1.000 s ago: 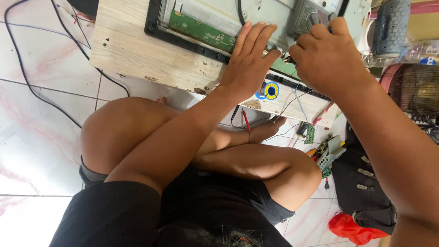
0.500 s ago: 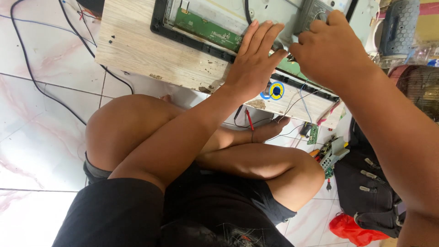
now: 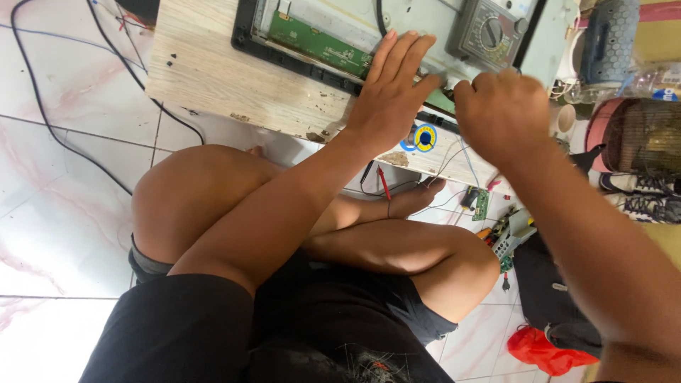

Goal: The person sits on the floor repairing a television lying face-down on a low table. They use a screwdriver on the chassis, handle wires and a multimeter, and use pliers to work on the exposed circuit board, probing and adjusting components and connections.

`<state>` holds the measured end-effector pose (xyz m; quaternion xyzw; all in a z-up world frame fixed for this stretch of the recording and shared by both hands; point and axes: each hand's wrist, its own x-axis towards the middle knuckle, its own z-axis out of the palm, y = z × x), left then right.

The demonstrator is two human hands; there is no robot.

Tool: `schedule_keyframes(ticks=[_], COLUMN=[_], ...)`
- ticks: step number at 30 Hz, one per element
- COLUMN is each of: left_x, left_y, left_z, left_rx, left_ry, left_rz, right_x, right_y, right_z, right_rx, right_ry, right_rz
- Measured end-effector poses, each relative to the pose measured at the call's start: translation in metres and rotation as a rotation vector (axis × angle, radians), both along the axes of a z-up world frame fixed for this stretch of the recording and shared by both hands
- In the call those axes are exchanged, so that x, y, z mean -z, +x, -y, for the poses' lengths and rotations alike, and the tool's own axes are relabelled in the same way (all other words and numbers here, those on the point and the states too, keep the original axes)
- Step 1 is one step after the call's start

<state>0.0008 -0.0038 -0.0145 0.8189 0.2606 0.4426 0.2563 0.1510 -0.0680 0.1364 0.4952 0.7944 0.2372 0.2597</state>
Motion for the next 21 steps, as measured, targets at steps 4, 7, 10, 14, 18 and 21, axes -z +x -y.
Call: schedule_keyframes(ticks=[4, 7, 10, 14, 18, 21], left_x=[0.0, -0.002, -0.002, -0.004, -0.009, -0.009], left_y=[0.002, -0.003, 0.001, 0.0, -0.003, -0.002], left_z=[0.001, 0.0, -0.001, -0.002, -0.002, -0.002], left_rx=[-0.014, -0.007, 0.007, 0.02, 0.048, 0.044], left_ry=[0.018, 0.009, 0.019, 0.003, -0.013, -0.02], left_rz=[0.018, 0.024, 0.077, 0.073, 0.075, 0.073], right_x=[0.012, 0.017, 0.022, 0.025, 0.044, 0.068], right_y=[-0.015, -0.02, -0.01, -0.013, -0.009, -0.002], right_z=[0.02, 0.031, 0.041, 0.046, 0.048, 0.06], right_rx=[0.186, 0.28, 0.29, 0.352, 0.403, 0.373], right_ry=[0.135, 0.21, 0.24, 0.241, 0.32, 0.383], right_rz=[-0.173, -0.39, -0.521, -0.586, -0.55, -0.686])
